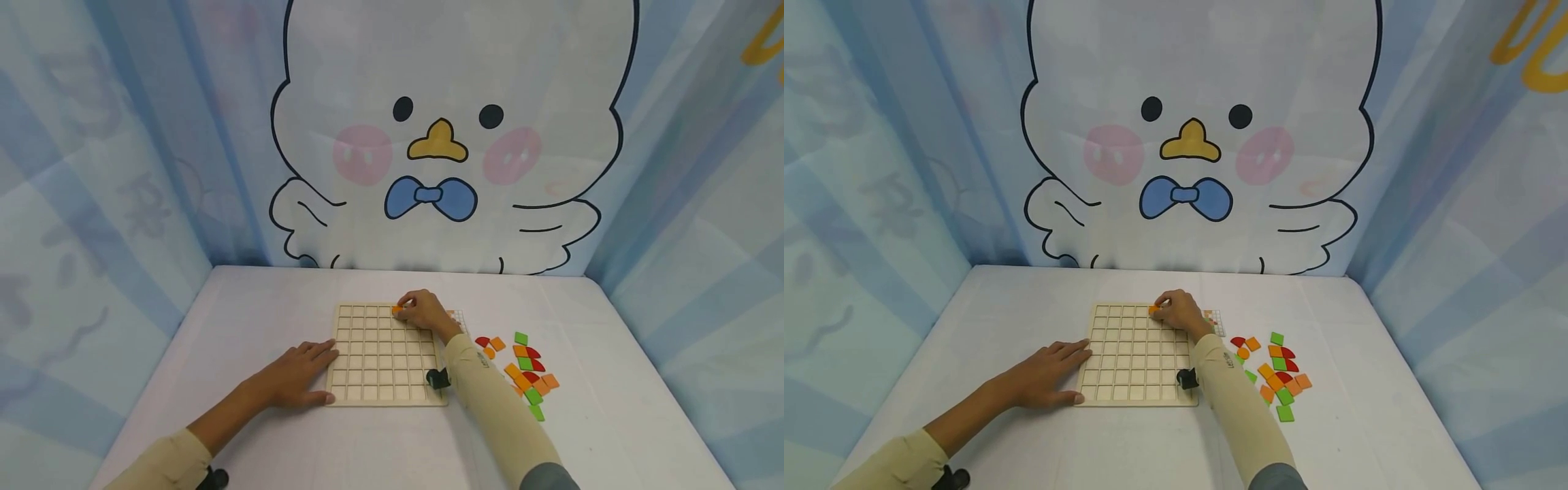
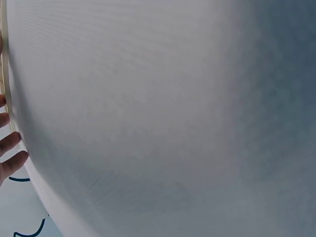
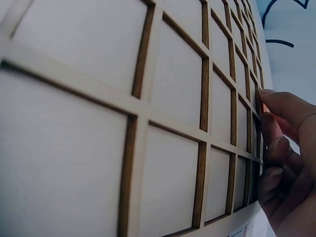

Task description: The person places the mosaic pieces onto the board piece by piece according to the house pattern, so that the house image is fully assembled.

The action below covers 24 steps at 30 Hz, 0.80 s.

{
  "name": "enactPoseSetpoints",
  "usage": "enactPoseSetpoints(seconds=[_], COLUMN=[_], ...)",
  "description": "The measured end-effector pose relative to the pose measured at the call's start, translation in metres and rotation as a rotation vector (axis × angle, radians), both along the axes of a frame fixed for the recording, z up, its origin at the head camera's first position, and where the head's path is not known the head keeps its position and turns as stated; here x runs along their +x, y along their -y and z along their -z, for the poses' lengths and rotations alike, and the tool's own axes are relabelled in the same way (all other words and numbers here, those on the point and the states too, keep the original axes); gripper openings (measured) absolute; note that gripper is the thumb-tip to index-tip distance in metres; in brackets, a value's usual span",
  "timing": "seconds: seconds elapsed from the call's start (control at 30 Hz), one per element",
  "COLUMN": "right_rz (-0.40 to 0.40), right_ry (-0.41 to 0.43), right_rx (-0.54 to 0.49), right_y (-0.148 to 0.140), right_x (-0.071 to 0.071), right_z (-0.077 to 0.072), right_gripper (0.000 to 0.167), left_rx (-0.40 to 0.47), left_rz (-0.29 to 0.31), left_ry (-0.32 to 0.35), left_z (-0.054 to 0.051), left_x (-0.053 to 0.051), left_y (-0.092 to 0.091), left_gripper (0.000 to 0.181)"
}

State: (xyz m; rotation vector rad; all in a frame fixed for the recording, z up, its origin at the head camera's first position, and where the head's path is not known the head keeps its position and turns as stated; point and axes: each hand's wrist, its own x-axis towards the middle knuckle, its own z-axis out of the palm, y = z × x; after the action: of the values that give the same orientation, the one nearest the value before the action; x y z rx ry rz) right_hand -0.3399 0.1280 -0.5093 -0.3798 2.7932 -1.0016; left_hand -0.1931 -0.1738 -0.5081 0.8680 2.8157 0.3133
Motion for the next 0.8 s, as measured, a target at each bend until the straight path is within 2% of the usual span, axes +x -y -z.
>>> enactPoseSetpoints(seconds=[0.2, 0.53, 0.8], right_rz=[-0.012, -0.029, -0.024], right_ry=[0.028, 0.005, 0.028], right_rx=[-0.018, -0.006, -0.007], right_y=[0.0004, -0.0012, -0.0006], right_x=[0.0007, -0.0001, 0.0009], right_z=[-0.0016, -0.0019, -0.0028], right_gripper=[0.022, 0.021, 0.024], left_rx=[0.0, 0.018, 0.004], left_rz=[-0.001, 0.008, 0.003], left_ry=[-0.01, 0.008, 0.005], left_z=[0.0012, 0.0008, 0.0006], left_x=[-0.0008, -0.0017, -0.0019], left_y=[0.0006, 0.0012, 0.0004], left_gripper=[0.083, 0.084, 0.084])
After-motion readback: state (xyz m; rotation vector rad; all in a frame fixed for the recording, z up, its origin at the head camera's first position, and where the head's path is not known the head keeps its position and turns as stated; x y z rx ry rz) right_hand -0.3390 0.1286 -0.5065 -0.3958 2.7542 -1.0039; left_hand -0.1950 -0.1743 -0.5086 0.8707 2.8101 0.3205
